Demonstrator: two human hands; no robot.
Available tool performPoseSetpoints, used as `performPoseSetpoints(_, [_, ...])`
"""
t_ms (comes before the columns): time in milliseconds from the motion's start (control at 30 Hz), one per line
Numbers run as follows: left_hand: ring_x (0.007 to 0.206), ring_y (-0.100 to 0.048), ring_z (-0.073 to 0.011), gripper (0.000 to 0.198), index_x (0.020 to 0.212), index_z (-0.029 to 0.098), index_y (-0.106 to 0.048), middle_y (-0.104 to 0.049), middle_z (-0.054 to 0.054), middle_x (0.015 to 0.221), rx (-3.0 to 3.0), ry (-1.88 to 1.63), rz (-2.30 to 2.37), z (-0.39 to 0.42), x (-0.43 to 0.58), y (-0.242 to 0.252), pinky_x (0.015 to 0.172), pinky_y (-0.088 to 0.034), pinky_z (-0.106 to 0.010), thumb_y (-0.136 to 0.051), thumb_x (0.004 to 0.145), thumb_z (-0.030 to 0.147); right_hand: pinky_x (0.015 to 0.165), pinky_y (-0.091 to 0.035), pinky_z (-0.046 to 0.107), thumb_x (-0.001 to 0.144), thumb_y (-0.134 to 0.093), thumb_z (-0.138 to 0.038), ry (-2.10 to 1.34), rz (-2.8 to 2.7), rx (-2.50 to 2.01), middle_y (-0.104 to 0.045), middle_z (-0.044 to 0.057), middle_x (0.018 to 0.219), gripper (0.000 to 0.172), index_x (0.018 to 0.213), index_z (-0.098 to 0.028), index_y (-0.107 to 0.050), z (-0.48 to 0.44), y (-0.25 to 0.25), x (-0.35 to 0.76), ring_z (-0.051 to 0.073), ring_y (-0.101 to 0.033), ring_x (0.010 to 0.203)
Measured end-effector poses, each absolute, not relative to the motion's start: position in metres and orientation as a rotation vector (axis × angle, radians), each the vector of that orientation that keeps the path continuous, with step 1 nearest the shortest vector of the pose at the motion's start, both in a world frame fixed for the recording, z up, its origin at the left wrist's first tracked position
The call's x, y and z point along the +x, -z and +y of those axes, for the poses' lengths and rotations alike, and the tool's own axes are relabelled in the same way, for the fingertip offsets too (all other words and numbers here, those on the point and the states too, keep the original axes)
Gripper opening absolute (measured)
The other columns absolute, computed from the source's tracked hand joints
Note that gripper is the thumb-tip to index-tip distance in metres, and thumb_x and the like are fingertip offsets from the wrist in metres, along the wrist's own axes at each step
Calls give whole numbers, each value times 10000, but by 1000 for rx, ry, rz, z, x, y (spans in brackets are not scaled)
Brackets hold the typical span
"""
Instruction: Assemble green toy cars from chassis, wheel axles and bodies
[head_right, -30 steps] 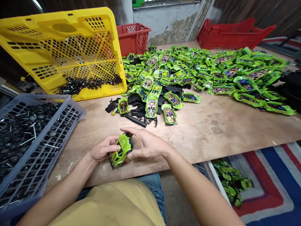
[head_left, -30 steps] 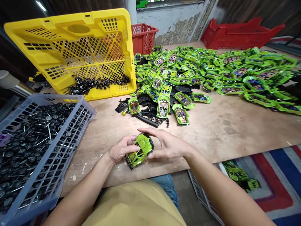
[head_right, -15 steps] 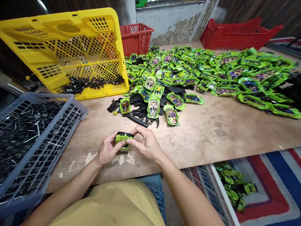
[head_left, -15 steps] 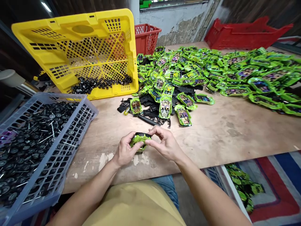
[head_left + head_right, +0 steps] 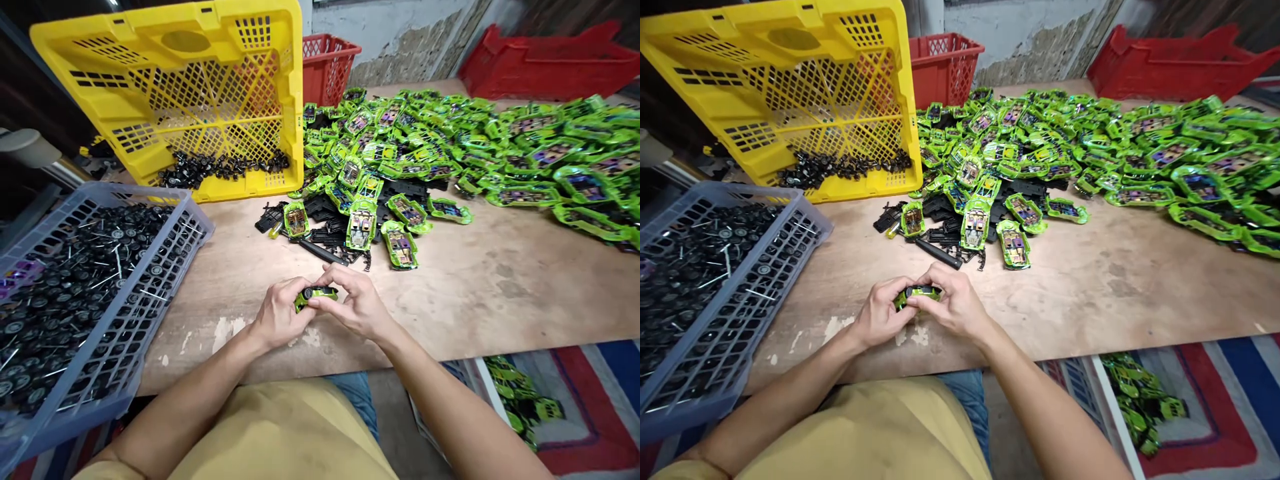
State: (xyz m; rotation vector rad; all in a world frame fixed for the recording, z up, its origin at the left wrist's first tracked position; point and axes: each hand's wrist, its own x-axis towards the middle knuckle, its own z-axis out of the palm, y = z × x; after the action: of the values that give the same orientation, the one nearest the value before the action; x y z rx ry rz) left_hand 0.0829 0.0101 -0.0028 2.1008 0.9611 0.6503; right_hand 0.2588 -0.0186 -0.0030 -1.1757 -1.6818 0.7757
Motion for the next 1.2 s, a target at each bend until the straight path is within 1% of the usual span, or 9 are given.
performPoseSetpoints(100, [780, -617, -164, 169, 969, 172, -648, -670, -26, 838, 2109, -594, 891, 17, 80, -1, 719, -457, -263, -581, 815, 189, 800, -504, 357, 771, -767, -405, -841, -1574, -1171, -660, 28, 815, 225, 851, -217, -674, -21, 19, 262, 190, -621, 789])
performPoseSetpoints(233, [1028, -640, -247, 499, 1193, 186, -601, -675, -100, 1153, 2135, -515, 870, 31, 67, 2, 902, -486, -352, -743, 736, 328, 798, -520, 346, 761, -769, -419, -974, -1363, -1169, -650, 39, 879, 263, 881, -218, -651, -28, 45, 275, 197, -627, 853])
performPoseSetpoints(367, [982, -673, -221, 333, 1088, 170, -667, -721, -82, 1070, 1881, -507, 917, 31, 59, 27, 906, -502, -331, -694, 788, 311, 860, -509, 342, 786, -746, -382, -1081, -1389, -1255, -661, 54, 996, 295, 1004, -213, -641, -36, 50, 279, 203, -635, 944])
performPoseSetpoints(433, [1004, -670, -210, 333, 1104, 158, -662, -719, -84, 1094, 1722, -577, 955, 24, 62, 40, 915, -500, -314, -678, 801, 295, 854, -501, 336, 807, -727, -371, -1092, -1451, -1284, -671, 52, 996, 283, 1023, -206, -648, -38, 47, 274, 199, -636, 934])
performPoseSetpoints(667, [881, -661, -165, 227, 972, 145, -666, -717, -51, 928, 1656, -629, 917, 11, 71, 47, 812, -495, -258, -592, 880, 339, 741, -483, 299, 816, -717, -370, -957, -1423, -1339, -657, 33, 855, 207, 883, -186, -648, -42, 58, 261, 179, -626, 807])
performPoseSetpoints(867, [904, -650, -169, 214, 967, 151, -637, -688, -58, 960, 1702, -695, 884, 10, 71, 53, 829, -484, -273, -574, 901, 344, 762, -470, 311, 822, -714, -327, -882, -1439, -1290, -639, 30, 842, 155, 877, -198, -648, -45, 68, 262, 183, -617, 819])
performPoseSetpoints(967, [906, -646, -168, 208, 970, 161, -626, -681, -52, 954, 1726, -696, 881, 10, 69, 58, 838, -480, -274, -565, 908, 350, 760, -467, 305, 801, -735, -353, -963, -1423, -1271, -636, 25, 856, 188, 885, -206, -652, -44, 69, 266, 179, -612, 816])
performPoseSetpoints(1100, [933, -644, -171, 199, 992, 178, -619, -685, -52, 986, 1703, -713, 919, 6, 71, 63, 855, -477, -276, -552, 916, 350, 754, -484, 295, 743, -771, -434, -1083, -1220, -1250, -662, 32, 929, 382, 1024, -218, -630, -44, 72, 270, 183, -627, 846])
performPoseSetpoints(1200, [960, -640, -173, 195, 992, 183, -620, -685, -52, 1002, 1680, -775, 959, -1, 74, 63, 875, -474, -279, -545, 919, 348, 651, -458, 265, 875, -587, -517, -926, -1011, -1388, -629, 11, 772, 316, 854, -203, -615, -39, 73, 263, 150, -595, 707])
